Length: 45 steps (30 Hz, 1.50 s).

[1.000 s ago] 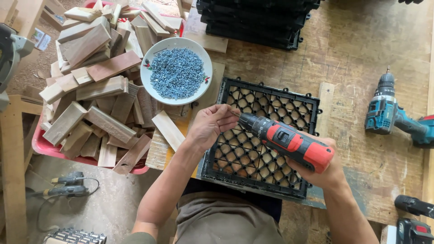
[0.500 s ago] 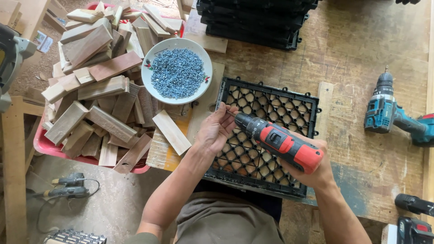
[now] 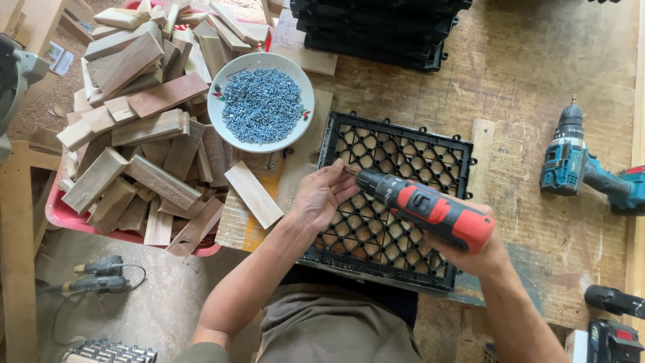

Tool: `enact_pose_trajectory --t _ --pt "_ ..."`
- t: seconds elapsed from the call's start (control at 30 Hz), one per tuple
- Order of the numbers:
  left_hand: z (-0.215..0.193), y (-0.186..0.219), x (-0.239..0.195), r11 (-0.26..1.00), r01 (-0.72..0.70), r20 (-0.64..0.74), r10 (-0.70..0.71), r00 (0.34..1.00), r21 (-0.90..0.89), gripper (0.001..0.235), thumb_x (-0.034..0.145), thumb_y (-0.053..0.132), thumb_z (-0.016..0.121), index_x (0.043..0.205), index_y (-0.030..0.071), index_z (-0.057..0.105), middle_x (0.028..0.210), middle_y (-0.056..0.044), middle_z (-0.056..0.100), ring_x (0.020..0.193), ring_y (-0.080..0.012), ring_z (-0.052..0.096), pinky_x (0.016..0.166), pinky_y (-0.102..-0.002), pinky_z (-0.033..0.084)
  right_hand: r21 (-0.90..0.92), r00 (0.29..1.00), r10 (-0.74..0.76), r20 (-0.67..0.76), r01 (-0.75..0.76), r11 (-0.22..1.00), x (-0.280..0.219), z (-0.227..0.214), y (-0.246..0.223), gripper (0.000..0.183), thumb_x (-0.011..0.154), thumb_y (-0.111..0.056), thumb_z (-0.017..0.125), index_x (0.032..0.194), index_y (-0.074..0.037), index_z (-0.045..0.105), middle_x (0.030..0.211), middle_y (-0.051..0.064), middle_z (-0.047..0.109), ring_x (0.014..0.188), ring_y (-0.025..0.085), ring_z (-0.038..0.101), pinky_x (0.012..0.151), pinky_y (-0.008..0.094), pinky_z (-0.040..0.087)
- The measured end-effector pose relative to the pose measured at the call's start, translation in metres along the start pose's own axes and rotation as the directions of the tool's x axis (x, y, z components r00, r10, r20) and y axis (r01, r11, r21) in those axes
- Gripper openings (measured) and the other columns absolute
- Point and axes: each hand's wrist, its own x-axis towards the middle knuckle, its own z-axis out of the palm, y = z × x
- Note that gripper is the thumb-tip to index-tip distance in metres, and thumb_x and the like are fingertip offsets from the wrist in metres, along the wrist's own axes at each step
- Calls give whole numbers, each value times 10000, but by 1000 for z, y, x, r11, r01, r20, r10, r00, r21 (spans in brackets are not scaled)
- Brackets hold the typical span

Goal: The person is assembling wooden deck tiles by first screwing a plastic base grid onto wooden slats and then arranging more wooden slats into a new grid frame.

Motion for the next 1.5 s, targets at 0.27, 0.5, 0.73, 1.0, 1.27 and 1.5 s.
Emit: enact_pose_trajectory --t 0.27,0.5,0.73,1.0,1.27,1.5 --pt "16 42 -31 404 -83 88 5 996 911 462 815 377 759 1143 52 754 1032 -117 806 920 -167 779 836 -271 635 -378 811 520 268 -408 831 37 -95 -15 217 570 -51 908 758 -52 799 571 46 679 517 171 613 517 305 524" --pt "-27 18 48 -663 -455 569 -52 821 594 658 1075 491 389 1647 293 130 1691 -161 -117 1551 -369 -133 1236 -600 14 -783 550 775 313 -313 538 108 -60 -90 285 657 -153 690 928 -222 746 670 30 718 640 191 660 610 317 517" --pt "-40 13 52 -555 -503 615 19 789 663 612 1078 488 398 1636 307 224 1701 -115 -92 1567 -334 -99 1263 -539 64 -848 466 829 311 -259 463 127 -36 -91 290 666 -184 684 935 -285 720 712 -10 722 685 182 656 617 315 512" --pt "-41 10 56 -577 -462 612 84 786 673 577 1060 548 417 1604 362 359 1736 -93 59 1591 -339 22 1269 -511 121 -909 431 843 322 -108 403 134 -17 -86 275 656 -315 700 896 -198 764 855 65 793 941 290 761 896 417 579" --pt "-38 9 58 -586 -457 619 100 779 669 577 1055 537 435 1601 363 368 1734 -96 89 1592 -337 63 1275 -511 104 -895 458 809 367 -64 442 134 -19 -79 336 651 -248 713 976 -189 774 877 76 807 957 308 771 883 455 591" --pt "-32 51 63 -361 -545 653 399 643 757 556 1071 392 517 1583 195 427 1644 -162 338 1538 -310 274 1270 -452 209 -818 493 688 532 88 569 132 -18 -120 461 675 -132 686 1107 -285 724 902 52 825 953 307 782 875 465 608"
